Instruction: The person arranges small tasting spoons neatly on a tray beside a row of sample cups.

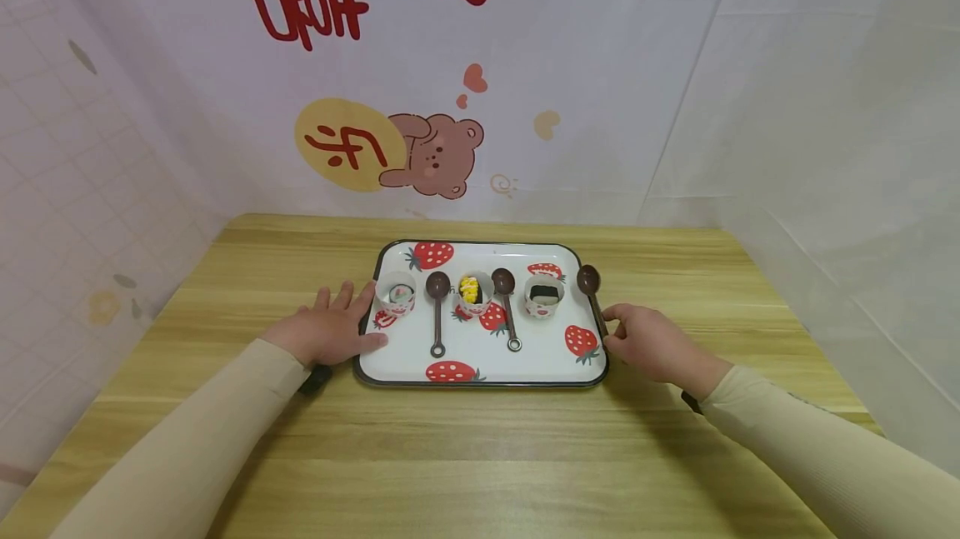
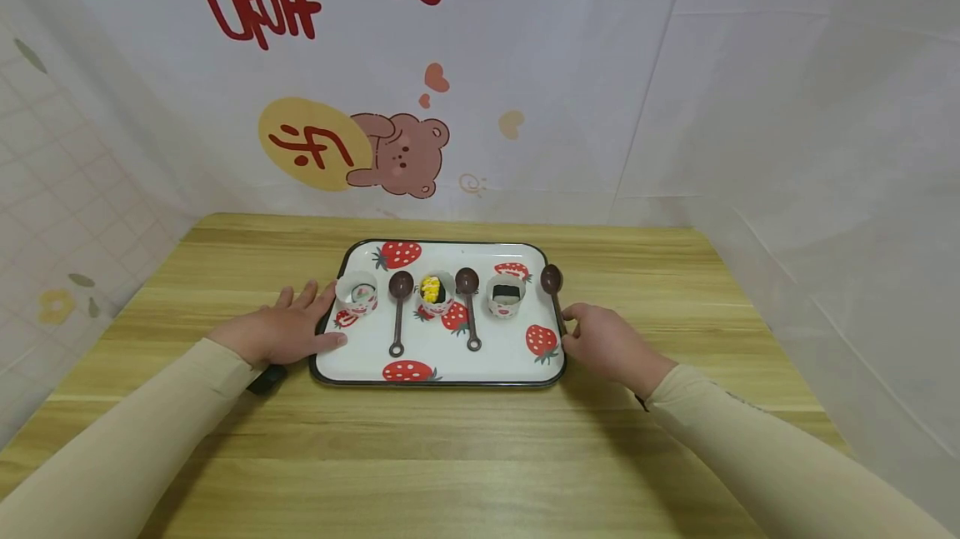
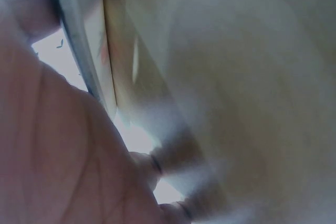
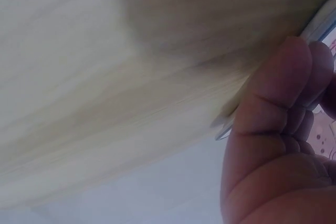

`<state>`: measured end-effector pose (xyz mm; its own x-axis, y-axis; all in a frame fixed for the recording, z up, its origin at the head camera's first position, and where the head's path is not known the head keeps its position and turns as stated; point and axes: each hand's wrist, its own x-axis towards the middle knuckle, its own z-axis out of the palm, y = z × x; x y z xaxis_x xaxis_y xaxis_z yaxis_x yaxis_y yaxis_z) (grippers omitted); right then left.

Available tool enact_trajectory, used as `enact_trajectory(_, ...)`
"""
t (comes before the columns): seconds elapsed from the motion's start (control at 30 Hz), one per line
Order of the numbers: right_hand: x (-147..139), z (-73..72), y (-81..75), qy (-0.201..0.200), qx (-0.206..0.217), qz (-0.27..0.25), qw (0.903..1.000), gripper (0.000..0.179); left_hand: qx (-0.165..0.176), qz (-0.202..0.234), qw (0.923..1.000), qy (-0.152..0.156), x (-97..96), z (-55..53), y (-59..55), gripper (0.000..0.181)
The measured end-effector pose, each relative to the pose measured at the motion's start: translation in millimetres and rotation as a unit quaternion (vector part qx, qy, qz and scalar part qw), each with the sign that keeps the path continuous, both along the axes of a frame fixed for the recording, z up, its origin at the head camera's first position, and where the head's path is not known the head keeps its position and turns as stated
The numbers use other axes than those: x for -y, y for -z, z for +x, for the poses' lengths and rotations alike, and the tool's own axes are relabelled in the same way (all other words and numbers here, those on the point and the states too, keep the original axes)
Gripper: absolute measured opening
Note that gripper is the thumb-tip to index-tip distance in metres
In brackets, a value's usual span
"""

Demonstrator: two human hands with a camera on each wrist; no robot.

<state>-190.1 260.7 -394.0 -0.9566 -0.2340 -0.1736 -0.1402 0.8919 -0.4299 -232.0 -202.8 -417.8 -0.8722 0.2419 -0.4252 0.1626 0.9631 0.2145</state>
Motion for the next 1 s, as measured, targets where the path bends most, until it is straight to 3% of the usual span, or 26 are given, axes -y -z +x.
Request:
enact_trajectory(0.17, 0.7, -0.8, 0.8, 0.002, 0.004, 0.006, 1.0, 0.041, 0.004, -0.002, 1.0, 0.002, -3.3, 5.3, -9.1, 0.107)
enact_trajectory(0.6, 2.2, -2.5, 1.5, 0.011, 0.016, 0.009, 0.9998, 0.042, 0.007, -0.005, 0.9999, 0.007, -3.6, 4.0, -8.2, 0.104)
enact_trajectory(1.0, 6.2, -2.7, 1.3, -0.004, 0.001, 0.018, 0.9998, 0.04, 0.005, -0.007, 0.9999, 0.007, -3.8, 3.3, -6.5, 0.104)
